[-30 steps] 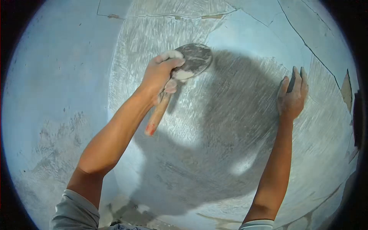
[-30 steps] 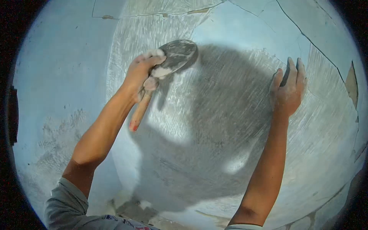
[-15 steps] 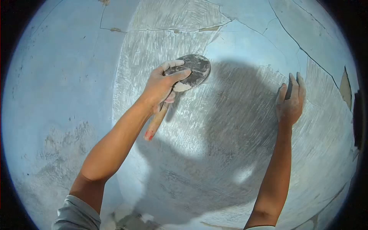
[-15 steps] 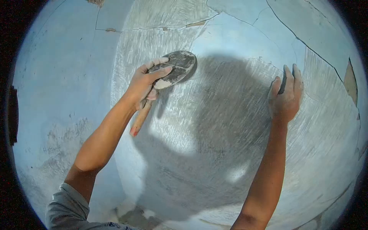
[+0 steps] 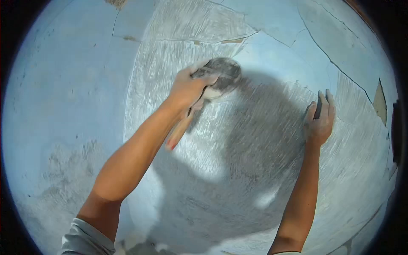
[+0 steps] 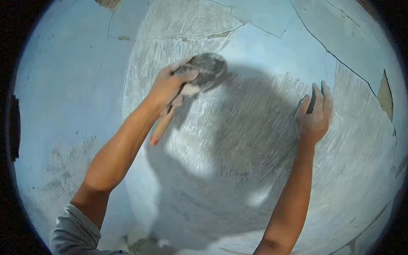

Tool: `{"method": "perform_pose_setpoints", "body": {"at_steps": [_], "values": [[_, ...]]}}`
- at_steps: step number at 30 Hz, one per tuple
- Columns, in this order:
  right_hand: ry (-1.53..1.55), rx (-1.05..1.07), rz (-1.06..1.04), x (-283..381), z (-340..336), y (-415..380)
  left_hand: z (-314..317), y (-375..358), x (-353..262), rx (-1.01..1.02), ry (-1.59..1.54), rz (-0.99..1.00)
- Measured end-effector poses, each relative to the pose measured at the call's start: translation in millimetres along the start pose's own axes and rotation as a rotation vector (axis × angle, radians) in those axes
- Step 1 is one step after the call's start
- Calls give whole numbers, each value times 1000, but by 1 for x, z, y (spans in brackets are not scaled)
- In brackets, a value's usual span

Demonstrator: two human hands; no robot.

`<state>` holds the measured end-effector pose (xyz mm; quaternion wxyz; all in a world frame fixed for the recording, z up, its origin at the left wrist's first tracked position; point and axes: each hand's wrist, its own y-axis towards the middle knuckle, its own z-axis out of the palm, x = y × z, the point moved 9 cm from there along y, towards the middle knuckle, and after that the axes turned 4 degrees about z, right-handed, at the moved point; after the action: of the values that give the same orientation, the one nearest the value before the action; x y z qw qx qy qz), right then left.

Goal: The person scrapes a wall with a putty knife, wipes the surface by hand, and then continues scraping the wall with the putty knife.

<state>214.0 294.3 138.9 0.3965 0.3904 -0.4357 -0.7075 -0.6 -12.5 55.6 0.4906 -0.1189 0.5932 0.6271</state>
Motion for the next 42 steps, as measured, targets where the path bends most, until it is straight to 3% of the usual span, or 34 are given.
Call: {"method": "perform_pose_setpoints", "body": {"at_steps": [4,10,13,16,21,27,31,34,39,42], "values": [[45,13,8,0,-2,-2,-7,-10,18,37,9,-74],[10,14,13,-1,0,-3,-12,2,9,-19,84,81],[5,31,34,-1,0,-4,-7,30,-2,56,-9,48],[24,5,-7,0,-1,-7,-22,5,8,33,117,-7],[23,18,13,1,-2,-7,-20,6,-7,-73,188,216],[2,14,-27,-2,1,-11,-14,32,-28,-45,302,355],[-1,-6,-39,1,-2,-11,-28,-3,1,-83,133,320],[6,12,-13,2,-2,-9,-17,16,-10,14,242,106],[43,9,-37,-2,0,-12,-1,24,-19,25,144,198],[23,13,-39,0,-2,-15,-26,-11,25,-34,182,80]]}}
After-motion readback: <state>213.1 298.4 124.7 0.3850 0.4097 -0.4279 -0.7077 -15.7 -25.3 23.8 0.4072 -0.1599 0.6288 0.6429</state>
